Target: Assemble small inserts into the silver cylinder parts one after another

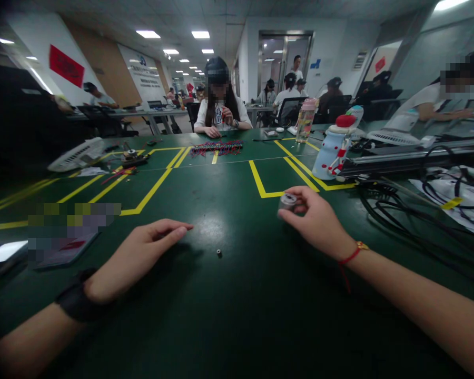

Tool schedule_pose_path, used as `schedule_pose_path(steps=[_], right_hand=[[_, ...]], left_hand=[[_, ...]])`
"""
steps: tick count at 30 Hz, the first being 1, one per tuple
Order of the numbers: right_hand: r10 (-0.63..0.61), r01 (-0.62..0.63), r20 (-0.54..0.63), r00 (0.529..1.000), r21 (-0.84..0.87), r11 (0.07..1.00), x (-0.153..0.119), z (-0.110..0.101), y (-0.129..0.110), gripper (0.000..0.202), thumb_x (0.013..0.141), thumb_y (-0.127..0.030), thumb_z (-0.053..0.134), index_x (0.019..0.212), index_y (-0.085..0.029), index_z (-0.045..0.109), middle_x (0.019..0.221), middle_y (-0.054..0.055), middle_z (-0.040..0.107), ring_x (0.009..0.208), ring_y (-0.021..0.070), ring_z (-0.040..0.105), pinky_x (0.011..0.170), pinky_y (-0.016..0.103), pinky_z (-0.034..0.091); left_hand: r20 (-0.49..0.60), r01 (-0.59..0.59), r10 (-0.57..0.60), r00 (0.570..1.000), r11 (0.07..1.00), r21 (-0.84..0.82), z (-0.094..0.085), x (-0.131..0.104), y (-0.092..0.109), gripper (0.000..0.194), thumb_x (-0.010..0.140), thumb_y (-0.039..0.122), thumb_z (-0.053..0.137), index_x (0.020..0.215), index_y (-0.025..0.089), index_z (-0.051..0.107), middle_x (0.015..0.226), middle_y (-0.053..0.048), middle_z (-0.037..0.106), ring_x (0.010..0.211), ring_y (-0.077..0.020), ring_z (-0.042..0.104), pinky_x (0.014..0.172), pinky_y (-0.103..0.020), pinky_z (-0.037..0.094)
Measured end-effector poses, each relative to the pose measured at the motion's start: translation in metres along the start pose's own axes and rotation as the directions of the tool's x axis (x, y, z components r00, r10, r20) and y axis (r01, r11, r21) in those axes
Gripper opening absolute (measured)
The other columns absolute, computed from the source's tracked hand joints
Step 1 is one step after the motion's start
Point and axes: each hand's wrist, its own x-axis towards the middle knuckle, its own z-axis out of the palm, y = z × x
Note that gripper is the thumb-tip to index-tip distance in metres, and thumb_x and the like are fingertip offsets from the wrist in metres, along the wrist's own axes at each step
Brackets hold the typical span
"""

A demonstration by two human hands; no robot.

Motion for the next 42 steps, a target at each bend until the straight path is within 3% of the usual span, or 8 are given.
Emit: schedule_pose_path(steps=[8,11,14,17,22,28,34,42], right_hand=[[0.167,-0.271,-0.274,0.947,-0.405,0.873,0.020,-0.070,0.094,0.054,0.068,-0.043,0.065,0.112,-0.015,0.054,0.105,0.016,0.061,0.089,0.0238,0.059,0.077,0.036,0.045],[-0.118,-0.116,-0.354,0.928,-0.575,0.810,0.012,-0.058,0.069,0.069,0.065,-0.048,0.068,0.121,-0.011,0.049,0.119,0.022,0.052,0.111,0.0334,0.048,0.093,0.047,0.037],[-0.372,0.255,-0.106,0.922,-0.555,0.792,-0.006,-0.020,0.016,0.057,0.073,-0.047,0.062,0.120,-0.015,0.052,0.121,0.016,0.052,0.115,0.0303,0.044,0.098,0.048,0.033],[-0.415,0.479,0.311,0.855,-0.167,0.862,-0.025,0.032,-0.038,0.043,0.078,-0.046,0.059,0.114,-0.022,0.059,0.115,0.008,0.057,0.106,0.0212,0.050,0.090,0.039,0.042],[-0.457,0.521,0.436,0.775,-0.031,0.853,-0.029,0.079,-0.076,0.019,0.084,-0.036,0.056,0.089,-0.023,0.069,0.093,0.003,0.064,0.090,0.0162,0.052,0.080,0.033,0.043],[-0.393,0.409,0.123,0.911,-0.381,0.829,0.006,-0.001,-0.027,0.025,0.087,-0.034,0.049,0.094,-0.019,0.068,0.096,0.005,0.065,0.091,0.0171,0.056,0.083,0.032,0.042],[-0.046,-0.089,-0.141,0.989,-0.813,0.576,0.035,-0.093,0.062,0.034,0.083,-0.044,0.046,0.097,-0.024,0.070,0.096,0.007,0.066,0.081,0.0228,0.056,0.066,0.032,0.037],[0.131,-0.235,-0.197,0.972,-0.737,0.634,0.037,-0.105,0.071,0.039,0.079,-0.050,0.052,0.094,-0.020,0.072,0.084,0.010,0.067,0.072,0.0188,0.054,0.064,0.029,0.034]], left_hand=[[-0.155,0.214,-0.281,0.947,0.913,-0.348,-0.029,0.003,-0.050,0.039,0.077,0.051,0.059,0.098,0.019,0.068,0.093,-0.005,0.068,0.072,-0.0154,0.058,0.062,-0.026,0.045],[-0.166,0.220,-0.299,0.940,0.901,-0.375,-0.026,0.006,-0.050,0.038,0.076,0.049,0.060,0.095,0.017,0.069,0.091,-0.005,0.068,0.067,-0.0137,0.056,0.059,-0.025,0.044],[-0.187,0.223,-0.288,0.939,0.926,-0.305,-0.023,0.007,-0.047,0.037,0.076,0.049,0.059,0.092,0.017,0.070,0.087,-0.004,0.068,0.066,-0.0137,0.054,0.057,-0.025,0.042],[-0.196,0.218,-0.269,0.943,0.944,-0.248,-0.022,0.007,-0.047,0.037,0.077,0.050,0.058,0.092,0.018,0.069,0.087,-0.004,0.067,0.066,-0.0138,0.053,0.057,-0.024,0.042],[-0.191,0.214,-0.257,0.947,0.952,-0.217,-0.024,0.004,-0.050,0.038,0.076,0.052,0.058,0.090,0.019,0.070,0.085,-0.003,0.067,0.065,-0.0143,0.054,0.057,-0.025,0.043],[-0.158,0.220,-0.253,0.955,0.954,-0.202,-0.023,0.004,-0.048,0.042,0.077,0.054,0.056,0.095,0.018,0.069,0.093,-0.005,0.068,0.071,-0.0159,0.054,0.060,-0.026,0.042],[-0.171,0.219,-0.244,0.955,0.964,-0.151,-0.018,0.005,-0.045,0.040,0.078,0.055,0.055,0.094,0.020,0.069,0.092,-0.004,0.069,0.074,-0.0169,0.053,0.063,-0.027,0.040],[-0.134,0.230,-0.251,0.959,0.961,-0.155,-0.019,0.000,-0.047,0.039,0.080,0.055,0.054,0.095,0.022,0.067,0.096,-0.003,0.068,0.080,-0.0179,0.054,0.068,-0.029,0.040]])
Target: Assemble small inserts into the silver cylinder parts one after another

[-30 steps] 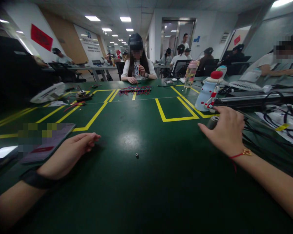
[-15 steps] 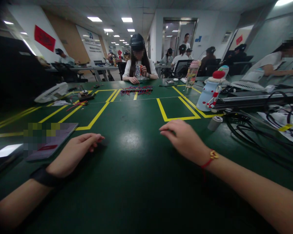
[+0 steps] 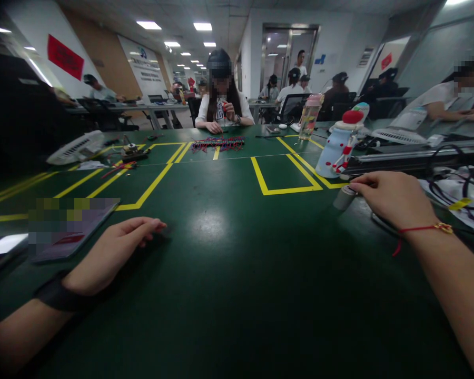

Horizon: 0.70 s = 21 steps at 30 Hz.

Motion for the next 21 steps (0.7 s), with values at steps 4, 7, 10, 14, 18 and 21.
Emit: schedule_pose_path(steps=[4,7,10,14,18,21], right_hand=[[0.051,-0.054,0.039,0.998,0.104,0.993,0.0016,0.0014,-0.0012,0.039,0.077,-0.050,0.055,0.094,-0.019,0.073,0.085,0.010,0.067,0.073,0.0177,0.053,0.065,0.030,0.033],[0.065,-0.085,0.110,0.992,0.182,0.980,0.0030,0.0037,-0.0011,0.042,0.076,-0.050,0.056,0.096,-0.017,0.072,0.089,0.010,0.067,0.077,0.0165,0.054,0.069,0.031,0.034],[0.122,-0.148,0.116,0.986,0.251,0.957,0.0023,0.0041,-0.0043,0.051,0.073,-0.055,0.056,0.102,-0.015,0.069,0.091,0.010,0.066,0.078,0.0149,0.055,0.071,0.030,0.036],[0.195,-0.207,0.082,0.977,0.186,0.961,0.0001,0.0027,-0.0093,0.049,0.071,-0.058,0.057,0.090,-0.014,0.070,0.085,0.012,0.065,0.074,0.0156,0.053,0.067,0.032,0.035],[0.206,-0.227,0.115,0.972,0.229,0.947,-0.0009,0.0001,-0.0083,0.035,0.071,-0.047,0.063,0.087,-0.017,0.070,0.082,0.009,0.065,0.072,0.0148,0.054,0.066,0.030,0.035],[0.183,-0.212,0.131,0.974,0.264,0.941,-0.0016,0.0001,-0.0051,0.031,0.068,-0.045,0.065,0.087,-0.021,0.070,0.083,0.006,0.066,0.073,0.0155,0.055,0.067,0.030,0.037]], left_hand=[[0.004,0.007,-0.007,1.000,1.000,-0.008,0.0000,-0.0004,0.0010,0.038,0.080,0.054,0.055,0.093,0.021,0.068,0.093,-0.003,0.068,0.078,-0.0176,0.054,0.068,-0.029,0.040],[0.008,0.006,-0.006,1.000,1.000,-0.006,-0.0006,-0.0009,0.0020,0.038,0.080,0.054,0.054,0.094,0.021,0.068,0.092,-0.003,0.068,0.078,-0.0177,0.055,0.068,-0.029,0.040],[0.024,0.003,-0.003,1.000,1.000,-0.003,-0.0020,-0.0015,0.0013,0.039,0.080,0.055,0.054,0.095,0.022,0.067,0.092,-0.002,0.068,0.080,-0.0183,0.055,0.069,-0.030,0.040],[0.032,0.005,-0.005,0.999,1.000,-0.006,-0.0030,-0.0018,-0.0004,0.039,0.079,0.056,0.054,0.095,0.023,0.067,0.094,-0.002,0.068,0.081,-0.0186,0.056,0.069,-0.029,0.041],[0.033,0.005,-0.004,0.999,1.000,-0.009,-0.0019,-0.0018,-0.0004,0.038,0.079,0.056,0.054,0.095,0.024,0.068,0.094,-0.002,0.069,0.081,-0.0187,0.056,0.070,-0.029,0.041],[0.023,-0.005,0.005,1.000,1.000,-0.007,-0.0012,-0.0013,0.0001,0.037,0.079,0.055,0.055,0.093,0.023,0.068,0.093,-0.002,0.069,0.081,-0.0188,0.057,0.071,-0.029,0.041]])
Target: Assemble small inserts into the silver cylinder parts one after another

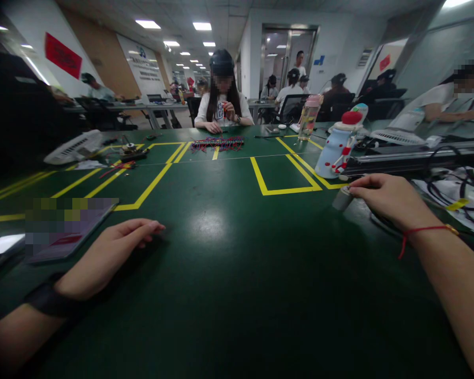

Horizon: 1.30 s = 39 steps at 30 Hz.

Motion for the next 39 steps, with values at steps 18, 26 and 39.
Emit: schedule_pose_path(steps=[18,26,39], right_hand=[[-0.788,0.480,0.002,0.616,0.792,0.378,-0.144,0.058,-0.136,0.027,0.077,-0.026,0.062,0.102,-0.021,0.053,0.114,0.007,0.057,0.103,0.0158,0.058,0.086,0.033,0.052],[-0.794,0.431,0.095,0.601,0.797,0.422,-0.157,0.074,-0.153,0.045,0.077,-0.027,0.063,0.118,-0.024,0.045,0.113,0.005,0.058,0.098,0.0141,0.058,0.088,0.032,0.051],[-0.792,0.322,0.119,0.599,0.869,0.374,-0.155,0.078,-0.154,0.051,0.074,-0.027,0.067,0.118,-0.021,0.042,0.110,0.006,0.060,0.097,0.0135,0.060,0.086,0.031,0.051]], left_hand=[[-0.003,-0.054,0.054,0.999,0.996,0.074,0.002,-0.001,0.004,0.039,0.079,0.054,0.054,0.094,0.022,0.069,0.091,-0.004,0.070,0.078,-0.0197,0.058,0.067,-0.029,0.042],[0.013,-0.287,0.289,0.957,0.940,0.183,0.011,-0.010,0.020,0.031,0.085,0.045,0.050,0.097,0.023,0.068,0.096,-0.003,0.066,0.084,-0.0196,0.059,0.073,-0.029,0.043],[0.234,-0.647,0.611,0.756,0.751,0.130,0.060,-0.022,0.084,0.018,0.086,0.029,0.053,0.086,0.025,0.070,0.101,-0.003,0.062,0.092,-0.0173,0.057,0.083,-0.031,0.046]])
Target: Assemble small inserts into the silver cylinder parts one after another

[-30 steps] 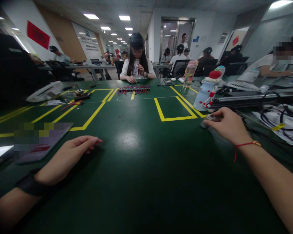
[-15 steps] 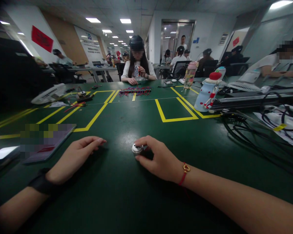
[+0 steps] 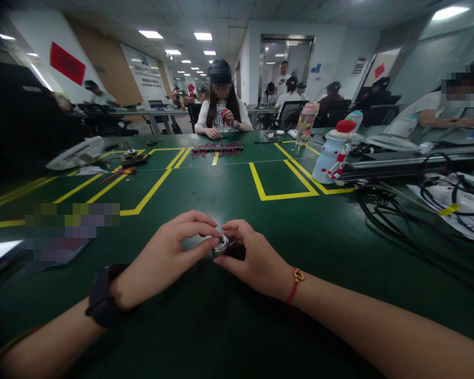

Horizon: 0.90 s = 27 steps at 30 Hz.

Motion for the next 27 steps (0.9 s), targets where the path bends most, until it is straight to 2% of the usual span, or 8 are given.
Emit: schedule_pose_path(steps=[6,12,16,19,21,23,25,27], right_hand=[[-0.007,0.004,-0.018,1.000,-0.163,0.987,-0.002,-0.002,-0.001,0.043,0.078,-0.028,0.061,0.120,-0.023,0.050,0.110,0.004,0.060,0.092,0.0122,0.059,0.083,0.030,0.051],[-0.016,0.007,-0.039,0.999,-0.202,0.979,-0.003,-0.003,-0.001,0.042,0.077,-0.027,0.061,0.118,-0.022,0.052,0.108,0.004,0.060,0.092,0.0125,0.058,0.083,0.030,0.050],[-0.012,0.005,-0.033,0.999,-0.201,0.979,-0.003,0.001,-0.002,0.044,0.075,-0.028,0.063,0.117,-0.022,0.051,0.108,0.003,0.060,0.092,0.0125,0.058,0.083,0.029,0.050],[0.010,-0.017,-0.049,0.999,-0.164,0.986,-0.001,-0.005,-0.002,0.041,0.075,-0.029,0.063,0.114,-0.023,0.051,0.107,0.003,0.061,0.092,0.0127,0.060,0.082,0.029,0.051],[0.043,-0.066,-0.137,0.990,-0.166,0.984,0.001,-0.023,0.001,0.040,0.075,-0.033,0.064,0.112,-0.021,0.051,0.106,0.005,0.061,0.090,0.0140,0.061,0.080,0.030,0.052],[0.100,-0.161,-0.265,0.959,-0.222,0.962,0.000,-0.053,0.009,0.045,0.073,-0.039,0.065,0.110,-0.018,0.050,0.102,0.008,0.062,0.084,0.0156,0.062,0.075,0.031,0.053],[0.150,-0.297,-0.403,0.903,-0.333,0.895,-0.005,-0.095,0.024,0.048,0.070,-0.043,0.066,0.107,-0.016,0.050,0.096,0.010,0.062,0.075,0.0169,0.062,0.068,0.033,0.053],[0.151,-0.448,-0.544,0.825,-0.468,0.762,-0.016,-0.139,0.044,0.049,0.066,-0.044,0.067,0.103,-0.016,0.053,0.094,0.011,0.062,0.074,0.0193,0.060,0.068,0.037,0.050]], left_hand=[[-0.104,0.096,-0.094,0.990,0.995,0.015,-0.012,-0.009,-0.010,0.019,0.085,0.037,0.055,0.088,0.025,0.069,0.097,-0.003,0.063,0.091,-0.0191,0.058,0.081,-0.032,0.046],[0.112,0.138,-0.151,0.982,0.984,0.113,0.005,-0.018,-0.029,0.016,0.082,0.037,0.058,0.083,0.028,0.071,0.094,-0.001,0.065,0.090,-0.0204,0.060,0.082,-0.035,0.044],[0.149,0.117,-0.137,0.979,0.984,0.135,0.014,-0.017,-0.031,0.016,0.082,0.038,0.058,0.082,0.029,0.072,0.093,-0.001,0.067,0.092,-0.0218,0.060,0.082,-0.035,0.043],[0.130,0.140,-0.151,0.980,0.987,0.084,0.010,-0.016,-0.031,0.019,0.081,0.040,0.059,0.093,0.029,0.070,0.097,-0.001,0.066,0.091,-0.0206,0.059,0.080,-0.033,0.044],[0.085,0.186,-0.189,0.978,0.982,0.047,-0.001,-0.018,-0.034,0.025,0.082,0.041,0.058,0.102,0.029,0.067,0.101,-0.002,0.066,0.088,-0.0197,0.060,0.078,-0.032,0.045],[0.034,0.264,-0.265,0.964,0.964,0.031,-0.016,-0.023,-0.040,0.029,0.083,0.044,0.054,0.104,0.028,0.066,0.099,-0.002,0.067,0.084,-0.0191,0.060,0.073,-0.031,0.045],[-0.007,0.366,-0.366,0.930,0.930,0.016,-0.033,-0.030,-0.050,0.031,0.084,0.046,0.052,0.103,0.027,0.066,0.093,-0.002,0.068,0.078,-0.0190,0.061,0.069,-0.030,0.045],[-0.043,0.452,-0.454,0.890,0.891,-0.036,-0.048,-0.039,-0.063,0.034,0.082,0.049,0.053,0.101,0.025,0.066,0.091,-0.002,0.068,0.078,-0.0197,0.061,0.067,-0.030,0.045]])
